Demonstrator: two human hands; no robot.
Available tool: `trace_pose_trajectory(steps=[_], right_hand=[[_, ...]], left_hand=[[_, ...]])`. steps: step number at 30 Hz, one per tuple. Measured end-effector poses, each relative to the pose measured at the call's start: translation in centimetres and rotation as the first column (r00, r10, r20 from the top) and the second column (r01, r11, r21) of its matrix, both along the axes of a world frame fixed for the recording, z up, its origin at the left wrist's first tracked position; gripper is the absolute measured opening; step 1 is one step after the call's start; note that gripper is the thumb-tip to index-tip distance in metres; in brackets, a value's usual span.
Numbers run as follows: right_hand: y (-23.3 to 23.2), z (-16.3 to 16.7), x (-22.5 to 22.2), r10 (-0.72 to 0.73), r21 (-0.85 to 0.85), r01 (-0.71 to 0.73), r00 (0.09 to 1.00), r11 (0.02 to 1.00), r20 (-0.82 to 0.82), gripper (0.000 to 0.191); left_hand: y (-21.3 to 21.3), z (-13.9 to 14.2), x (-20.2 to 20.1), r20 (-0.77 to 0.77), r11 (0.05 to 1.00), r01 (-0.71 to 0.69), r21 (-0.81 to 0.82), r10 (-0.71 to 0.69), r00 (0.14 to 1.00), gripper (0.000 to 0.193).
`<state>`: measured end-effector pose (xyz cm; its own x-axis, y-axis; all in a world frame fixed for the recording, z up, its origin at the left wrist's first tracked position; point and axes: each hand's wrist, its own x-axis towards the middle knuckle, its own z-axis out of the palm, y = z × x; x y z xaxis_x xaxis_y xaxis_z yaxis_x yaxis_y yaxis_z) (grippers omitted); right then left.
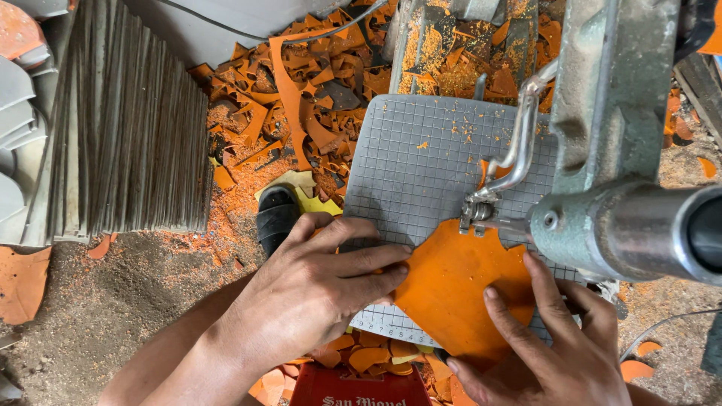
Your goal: The person uses a manual hydraulic cutting press to cut orange rubber sheets into specific shapes. They repeatedly position the material under the blade, press the lever to cut, and remove the finished pieces.
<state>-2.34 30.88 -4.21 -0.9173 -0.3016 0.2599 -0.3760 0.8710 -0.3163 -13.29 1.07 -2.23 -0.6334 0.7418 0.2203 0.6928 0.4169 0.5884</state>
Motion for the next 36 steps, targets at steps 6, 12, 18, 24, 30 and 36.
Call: trace_pose_trajectory(steps=[6, 12, 18, 24, 30, 36], right_hand=[[-0.1, 0.0, 0.0, -0.027, 0.023, 0.026, 0.999, 0.999, 0.029, 0.080], [0.1, -0.1, -0.1, -0.020, 0.025, 0.019, 1.000, 1.000, 0.023, 0.076], [0.9, -0.4, -0.4, 0.053, 0.023, -0.054, 0.998, 0.998, 0.037, 0.079], [1.9, -0.5, -1.2, 0.137, -0.097, -0.130, 0.988, 0.987, 0.067, 0.073], [2.7, -0.4, -1.0, 0.067, 0.012, -0.069, 0.989, 0.998, 0.131, 0.068], [3.4, -0.7, -1.5, 0.112, 0.005, -0.113, 0.991, 0.994, 0.074, 0.065]], left_hand=[[0.2, 0.0, -0.1, 0.002, 1.000, 0.000, -0.008, 0.001, 1.000, 0.038], [0.4, 0.1, 0.0, -0.003, 1.000, -0.020, 0.003, 0.020, 1.000, 0.033], [0.7, -0.1, 0.3, -0.052, 0.998, -0.058, -0.013, 0.057, 0.997, 0.029], [1.1, -0.1, 0.4, -0.058, 0.997, -0.065, -0.037, 0.063, 0.996, 0.036], [1.7, 0.2, 0.4, -0.064, 0.997, -0.058, -0.053, 0.055, 0.996, 0.039], [2.3, 0.1, 0.7, -0.053, 0.995, -0.091, -0.037, 0.088, 0.995, 0.028]])
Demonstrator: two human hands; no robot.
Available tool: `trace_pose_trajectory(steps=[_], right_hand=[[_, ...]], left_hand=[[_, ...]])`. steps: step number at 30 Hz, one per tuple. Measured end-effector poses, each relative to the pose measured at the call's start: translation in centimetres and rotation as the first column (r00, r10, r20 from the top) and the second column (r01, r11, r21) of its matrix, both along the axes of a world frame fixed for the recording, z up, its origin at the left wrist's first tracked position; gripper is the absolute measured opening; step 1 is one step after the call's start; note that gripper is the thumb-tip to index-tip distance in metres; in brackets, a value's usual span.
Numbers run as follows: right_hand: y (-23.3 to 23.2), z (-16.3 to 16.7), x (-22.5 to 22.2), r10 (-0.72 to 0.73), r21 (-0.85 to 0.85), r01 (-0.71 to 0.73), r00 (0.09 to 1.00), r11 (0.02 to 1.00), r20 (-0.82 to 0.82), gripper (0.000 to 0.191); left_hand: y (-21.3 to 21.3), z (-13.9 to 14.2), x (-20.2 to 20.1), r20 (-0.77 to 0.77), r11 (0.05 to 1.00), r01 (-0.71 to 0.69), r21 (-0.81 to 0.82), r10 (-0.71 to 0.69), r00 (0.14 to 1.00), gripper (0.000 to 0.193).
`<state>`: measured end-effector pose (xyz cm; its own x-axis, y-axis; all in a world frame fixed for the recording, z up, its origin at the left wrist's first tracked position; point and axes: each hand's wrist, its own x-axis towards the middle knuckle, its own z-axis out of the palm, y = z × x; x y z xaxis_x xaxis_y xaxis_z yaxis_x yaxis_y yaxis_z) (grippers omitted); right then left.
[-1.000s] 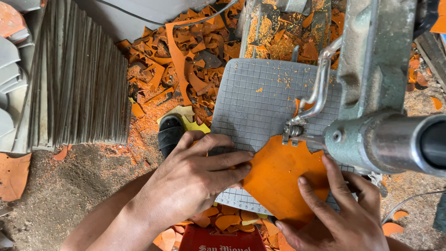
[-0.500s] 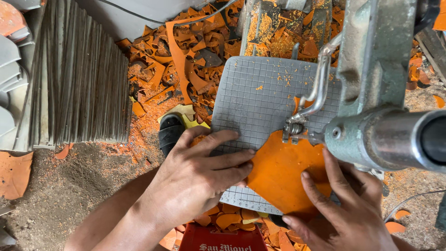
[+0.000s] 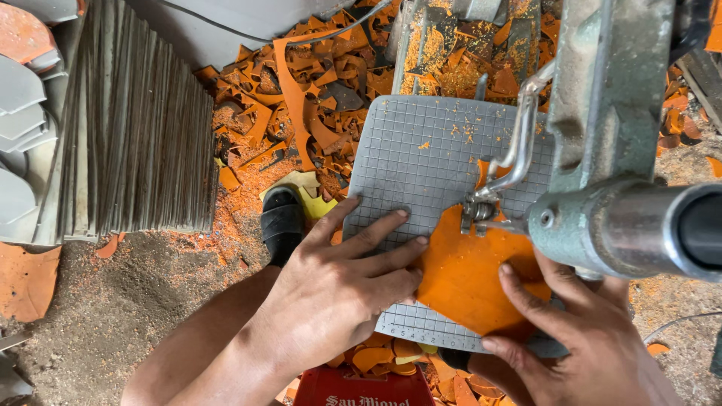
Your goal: The person uses a manual hydraulic cutting press to cut orange rubber sheets into specific shapes. They repeatedly position the material under the blade, press the lever to cut, and remove the finished pieces.
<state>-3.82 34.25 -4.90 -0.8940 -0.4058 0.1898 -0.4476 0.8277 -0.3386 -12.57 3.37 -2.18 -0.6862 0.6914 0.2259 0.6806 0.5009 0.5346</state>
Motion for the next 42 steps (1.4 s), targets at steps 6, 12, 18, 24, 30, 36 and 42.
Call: trace_pose_trajectory(steps=[6, 12, 18, 24, 30, 36, 42], right_hand=[[0.7, 0.7, -0.8, -0.020, 0.060, 0.012, 0.991, 0.998, 0.130, 0.073], [0.9, 1.2, -1.3, -0.050, 0.168, 0.031, 0.993, 0.985, 0.108, 0.076], [-0.3, 2.5, -2.4, -0.095, 0.086, 0.080, 0.977, 0.993, 0.190, 0.077], [-0.9, 3.2, -3.2, -0.539, 0.553, 0.184, 0.598, 0.812, 0.593, 0.079], [0.9, 1.4, -2.3, -0.205, 0.153, 0.160, 0.913, 0.975, 0.352, 0.073], [1.3, 1.1, -2.5, -0.098, 0.146, 0.074, 0.981, 0.986, 0.166, 0.066], [0.1, 2.4, -3.7, -0.090, -0.122, 0.116, 0.975, 0.986, 0.204, 0.058]], left_hand=[[0.4, -0.1, 0.2, -0.001, 0.999, -0.021, 0.029, 0.021, 1.000, 0.023], [0.6, -0.1, 0.2, -0.006, 0.999, -0.026, 0.033, 0.026, 1.000, 0.022], [0.9, -0.1, -0.1, -0.029, 0.999, -0.038, 0.026, 0.039, 0.999, 0.020], [1.0, 0.0, -0.6, -0.040, 0.999, -0.037, -0.004, 0.037, 0.999, 0.018], [1.2, -0.1, -1.1, -0.029, 0.999, -0.049, 0.016, 0.049, 0.998, 0.014], [1.3, 0.0, -1.3, -0.022, 0.999, -0.047, 0.007, 0.047, 0.999, 0.015], [1.6, 0.0, -1.5, -0.007, 0.998, -0.057, 0.028, 0.057, 0.998, 0.018]])
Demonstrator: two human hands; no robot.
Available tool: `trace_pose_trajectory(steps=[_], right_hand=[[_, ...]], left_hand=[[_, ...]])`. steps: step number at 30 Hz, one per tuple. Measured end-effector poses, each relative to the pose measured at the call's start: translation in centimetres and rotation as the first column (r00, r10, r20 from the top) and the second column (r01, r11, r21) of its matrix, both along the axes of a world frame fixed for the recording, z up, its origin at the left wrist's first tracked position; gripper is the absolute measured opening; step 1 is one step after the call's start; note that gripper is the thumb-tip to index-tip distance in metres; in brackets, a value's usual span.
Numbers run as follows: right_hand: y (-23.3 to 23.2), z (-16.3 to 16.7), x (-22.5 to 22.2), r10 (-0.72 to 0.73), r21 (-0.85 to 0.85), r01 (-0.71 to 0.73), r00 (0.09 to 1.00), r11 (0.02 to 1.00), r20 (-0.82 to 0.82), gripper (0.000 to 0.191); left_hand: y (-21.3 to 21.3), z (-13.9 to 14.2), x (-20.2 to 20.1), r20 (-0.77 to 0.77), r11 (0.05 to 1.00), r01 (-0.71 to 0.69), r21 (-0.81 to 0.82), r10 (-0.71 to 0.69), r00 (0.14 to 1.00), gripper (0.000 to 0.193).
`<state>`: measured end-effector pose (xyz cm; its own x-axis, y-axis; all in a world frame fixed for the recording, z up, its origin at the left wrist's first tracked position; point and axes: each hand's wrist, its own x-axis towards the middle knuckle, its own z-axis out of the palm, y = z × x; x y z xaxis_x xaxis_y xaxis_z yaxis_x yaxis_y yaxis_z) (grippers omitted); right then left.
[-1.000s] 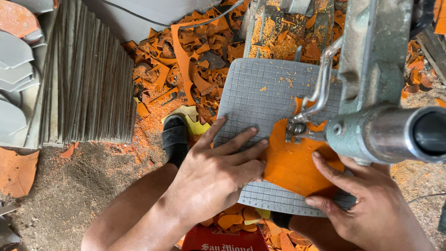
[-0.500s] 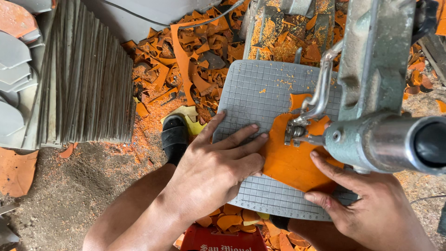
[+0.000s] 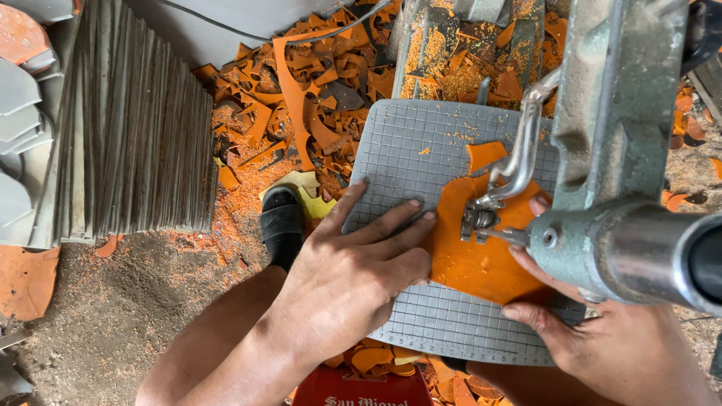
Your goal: The person uses a manual hydraulic cutting press to cut orange rubber sheets into specific shapes. They repeatedly position the material under the blade, press the lever to cut, and remove the finished pieces.
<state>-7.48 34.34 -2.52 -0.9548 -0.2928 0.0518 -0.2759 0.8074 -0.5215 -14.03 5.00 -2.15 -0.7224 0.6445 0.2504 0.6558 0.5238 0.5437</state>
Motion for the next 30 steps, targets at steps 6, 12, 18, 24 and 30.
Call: trace_pose_trajectory(steps=[6, 12, 18, 24, 30], right_hand=[[-0.4, 0.3, -0.3, -0.177, -0.026, 0.183, 0.972, 0.983, 0.154, 0.062], [0.7, -0.2, -0.4, -0.155, -0.029, 0.156, 0.988, 0.987, 0.026, 0.064], [1.7, -1.1, -0.5, -0.242, 0.234, 0.216, 0.967, 0.948, 0.085, 0.029], [2.0, -1.2, -1.3, -0.254, 0.258, 0.215, 0.959, 0.942, 0.126, 0.015], [1.7, -0.7, -2.1, -0.266, -0.016, 0.268, 0.962, 0.963, 0.068, 0.024]], left_hand=[[0.2, -0.2, -0.1, -0.004, 1.000, -0.018, -0.001, 0.018, 1.000, 0.023], [0.5, -0.7, 0.0, -0.011, 0.998, -0.048, 0.027, 0.049, 0.999, 0.017], [1.0, -1.2, 0.4, -0.039, 0.997, -0.069, 0.041, 0.070, 0.997, 0.012], [1.1, -1.1, 0.7, -0.011, 0.990, -0.105, 0.093, 0.106, 0.994, 0.015], [1.4, -1.0, 0.8, 0.021, 0.983, -0.132, 0.128, 0.130, 0.991, 0.027]])
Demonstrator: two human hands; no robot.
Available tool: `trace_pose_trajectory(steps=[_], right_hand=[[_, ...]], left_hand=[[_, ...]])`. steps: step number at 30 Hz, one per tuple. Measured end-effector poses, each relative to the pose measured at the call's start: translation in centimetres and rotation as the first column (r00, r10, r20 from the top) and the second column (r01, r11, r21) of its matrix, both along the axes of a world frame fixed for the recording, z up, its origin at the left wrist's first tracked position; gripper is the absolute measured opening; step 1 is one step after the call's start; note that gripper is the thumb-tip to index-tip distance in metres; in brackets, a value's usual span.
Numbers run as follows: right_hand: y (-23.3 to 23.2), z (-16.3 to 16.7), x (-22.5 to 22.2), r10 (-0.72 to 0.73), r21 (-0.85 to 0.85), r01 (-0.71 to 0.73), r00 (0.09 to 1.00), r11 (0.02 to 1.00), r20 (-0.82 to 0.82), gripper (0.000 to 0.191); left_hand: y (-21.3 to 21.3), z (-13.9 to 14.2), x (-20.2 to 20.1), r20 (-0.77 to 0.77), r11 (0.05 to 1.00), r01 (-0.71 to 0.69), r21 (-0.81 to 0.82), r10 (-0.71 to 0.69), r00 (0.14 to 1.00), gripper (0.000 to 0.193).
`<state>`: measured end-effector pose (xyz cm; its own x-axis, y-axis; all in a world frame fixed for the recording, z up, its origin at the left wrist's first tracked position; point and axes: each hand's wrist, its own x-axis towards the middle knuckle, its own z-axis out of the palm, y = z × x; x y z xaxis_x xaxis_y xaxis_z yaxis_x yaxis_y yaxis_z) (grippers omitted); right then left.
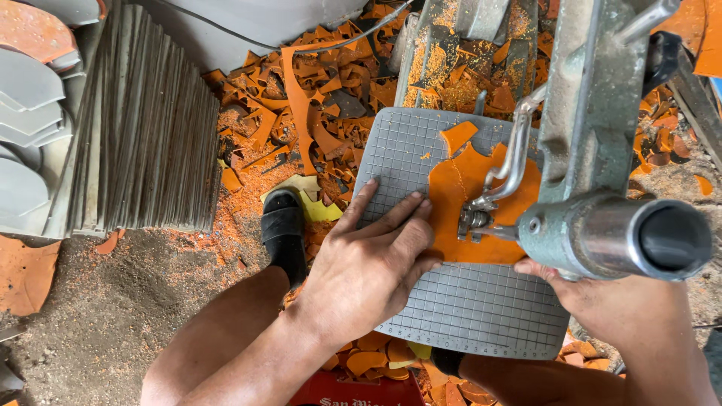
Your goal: The person uses a manual hydraulic cutting press to cut orange rubber sheets into specific shapes. They repeatedly position the material under the blade, press the lever to cut, and remove the finished pieces.
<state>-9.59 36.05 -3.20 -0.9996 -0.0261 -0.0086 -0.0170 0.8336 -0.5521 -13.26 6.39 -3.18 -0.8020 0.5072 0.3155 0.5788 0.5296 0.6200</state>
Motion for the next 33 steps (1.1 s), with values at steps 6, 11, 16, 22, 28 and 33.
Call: trace_pose_trajectory(steps=[6, 11, 16, 22, 28, 33], right_hand=[[-0.3, 1.0, -1.6, 0.181, 0.220, -0.146, 0.972, 0.964, -0.147, 0.034], [-0.1, 1.4, -2.1, 0.096, 0.154, -0.068, 0.978, 0.986, -0.185, 0.033], [0.7, 1.3, -2.6, 0.076, 0.122, -0.055, 0.981, 0.991, -0.181, 0.034], [1.1, 1.1, -3.7, 0.072, 0.030, -0.067, 0.978, 0.997, -0.197, 0.037], [1.4, 0.9, -5.1, 0.075, -0.090, -0.096, 0.975, 0.991, -0.210, 0.039], [2.0, 0.5, -5.9, 0.080, -0.202, -0.122, 0.975, 0.972, -0.206, 0.041]], left_hand=[[0.2, 0.0, 0.1, -0.015, 1.000, -0.026, 0.011, 0.027, 1.000, 0.031], [0.6, -0.2, 0.4, -0.020, 0.999, -0.048, 0.017, 0.049, 0.999, 0.030], [1.0, -0.4, 0.9, -0.046, 0.996, -0.085, 0.021, 0.086, 0.995, 0.025], [1.7, -0.4, 1.4, -0.051, 0.988, -0.147, 0.050, 0.150, 0.987, 0.025], [2.4, -0.7, 1.9, -0.067, 0.981, -0.189, 0.030, 0.191, 0.979, 0.024], [2.5, -0.5, 1.9, -0.059, 0.981, -0.191, 0.040, 0.193, 0.979, 0.025]])
